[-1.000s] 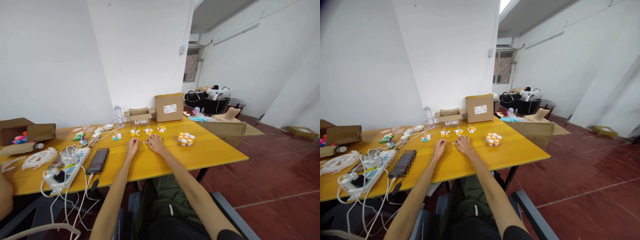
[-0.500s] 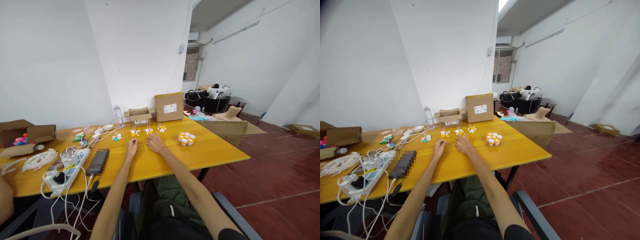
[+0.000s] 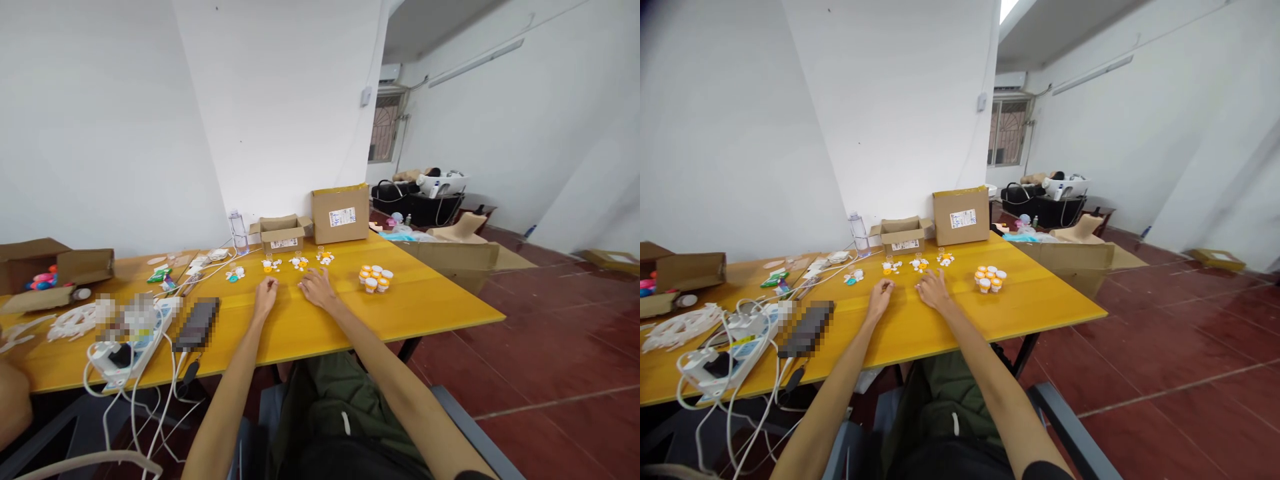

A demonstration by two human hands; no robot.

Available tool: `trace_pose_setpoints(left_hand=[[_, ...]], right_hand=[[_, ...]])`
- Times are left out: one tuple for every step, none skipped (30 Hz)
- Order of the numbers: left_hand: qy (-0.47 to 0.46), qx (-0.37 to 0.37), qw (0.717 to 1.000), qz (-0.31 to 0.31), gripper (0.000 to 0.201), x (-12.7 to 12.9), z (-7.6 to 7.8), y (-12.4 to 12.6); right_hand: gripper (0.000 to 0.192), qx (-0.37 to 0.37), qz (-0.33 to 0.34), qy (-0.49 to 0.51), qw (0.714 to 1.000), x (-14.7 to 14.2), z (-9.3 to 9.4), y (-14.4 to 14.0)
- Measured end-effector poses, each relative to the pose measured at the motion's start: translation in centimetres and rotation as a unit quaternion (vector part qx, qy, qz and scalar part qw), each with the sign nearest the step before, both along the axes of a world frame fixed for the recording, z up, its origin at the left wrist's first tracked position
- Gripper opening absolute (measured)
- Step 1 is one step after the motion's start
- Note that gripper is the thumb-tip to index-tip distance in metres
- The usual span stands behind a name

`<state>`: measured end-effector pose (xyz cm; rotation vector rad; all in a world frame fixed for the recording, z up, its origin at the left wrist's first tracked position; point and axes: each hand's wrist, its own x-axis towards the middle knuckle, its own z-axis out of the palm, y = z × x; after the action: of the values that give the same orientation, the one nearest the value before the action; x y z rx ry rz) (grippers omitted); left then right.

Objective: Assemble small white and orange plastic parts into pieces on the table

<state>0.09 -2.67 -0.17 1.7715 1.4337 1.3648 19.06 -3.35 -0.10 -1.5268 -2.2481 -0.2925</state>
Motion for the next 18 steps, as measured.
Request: trace_pose_setpoints(left_hand=[[0.0, -0.002, 1.0, 0.0, 0.012, 0.0, 0.0, 0.0], [-0.001, -0.003, 1.0, 0.0, 0.011, 0.0, 0.0, -0.1], [-0.002, -0.003, 1.0, 0.0, 0.011, 0.1, 0.1, -0.1], [-0.003, -0.003, 1.0, 0.0, 0.011, 0.1, 0.1, -0.2], [-0.003, -0.004, 1.0, -0.002, 0.012, 0.1, 0.2, -0.2], [-0.004, -0.004, 1.0, -0.003, 0.012, 0.1, 0.2, -0.3], [-0.004, -0.005, 1.0, -0.005, 0.012, 0.1, 0.3, -0.3], [-0.004, -0.006, 1.0, -0.006, 0.012, 0.1, 0.3, -0.3], [-0.005, -0.006, 1.0, -0.007, 0.012, 0.1, 0.4, -0.3], [-0.005, -0.005, 1.0, -0.008, 0.013, 0.2, 0.4, -0.3], [-0.005, -0.004, 1.0, -0.008, 0.013, 0.2, 0.4, -0.3], [-0.005, -0.003, 1.0, -0.008, 0.013, 0.2, 0.5, -0.3], [-0.004, -0.003, 1.0, -0.008, 0.013, 0.2, 0.5, -0.3], [-0.004, -0.004, 1.0, -0.008, 0.013, 0.2, 0.5, -0.3], [-0.003, -0.005, 1.0, -0.007, 0.013, 0.2, 0.6, -0.4], [-0.004, -0.004, 1.0, -0.008, 0.013, 0.2, 0.6, -0.4], [-0.004, -0.004, 1.0, -0.008, 0.013, 0.2, 0.6, -0.4], [-0.004, -0.005, 1.0, -0.009, 0.013, 0.2, 0.6, -0.4]], right_hand=[[0.033, 0.002, -0.006, 0.004, 1.0, 0.1, -0.1, -0.1], [0.033, 0.006, -0.013, 0.007, 1.0, 0.2, -0.2, -0.1], [0.033, 0.011, -0.019, 0.011, 1.0, 0.3, -0.3, -0.2], [0.032, 0.016, -0.025, 0.014, 0.999, 0.3, -0.3, -0.2], [0.03, 0.021, -0.031, 0.017, 0.999, 0.2, -0.3, -0.3], [0.029, 0.025, -0.038, 0.02, 0.999, 0.1, -0.3, -0.3], [0.028, 0.024, -0.049, 0.024, 0.998, 0.0, -0.3, -0.4], [0.029, 0.021, -0.062, 0.03, 0.997, -0.1, -0.2, -0.4], [0.032, 0.015, -0.078, 0.038, 0.996, -0.2, 0.0, -0.5], [0.036, 0.007, -0.096, 0.046, 0.994, -0.4, 0.1, -0.6], [0.04, -0.002, -0.113, 0.054, 0.992, -0.5, 0.3, -0.6], [0.044, -0.014, -0.129, 0.061, 0.99, -0.7, 0.5, -0.7], [0.047, -0.026, -0.143, 0.068, 0.987, -0.8, 0.7, -0.8], [0.049, -0.038, -0.155, 0.072, 0.985, -1.0, 0.9, -0.9], [0.05, -0.049, -0.162, 0.075, 0.983, -1.1, 1.0, -1.0], [0.05, -0.058, -0.166, 0.075, 0.982, -1.3, 1.2, -1.1], [0.049, -0.065, -0.168, 0.074, 0.981, -1.4, 1.3, -1.2], [0.047, -0.07, -0.168, 0.071, 0.981, -1.5, 1.4, -1.2]])
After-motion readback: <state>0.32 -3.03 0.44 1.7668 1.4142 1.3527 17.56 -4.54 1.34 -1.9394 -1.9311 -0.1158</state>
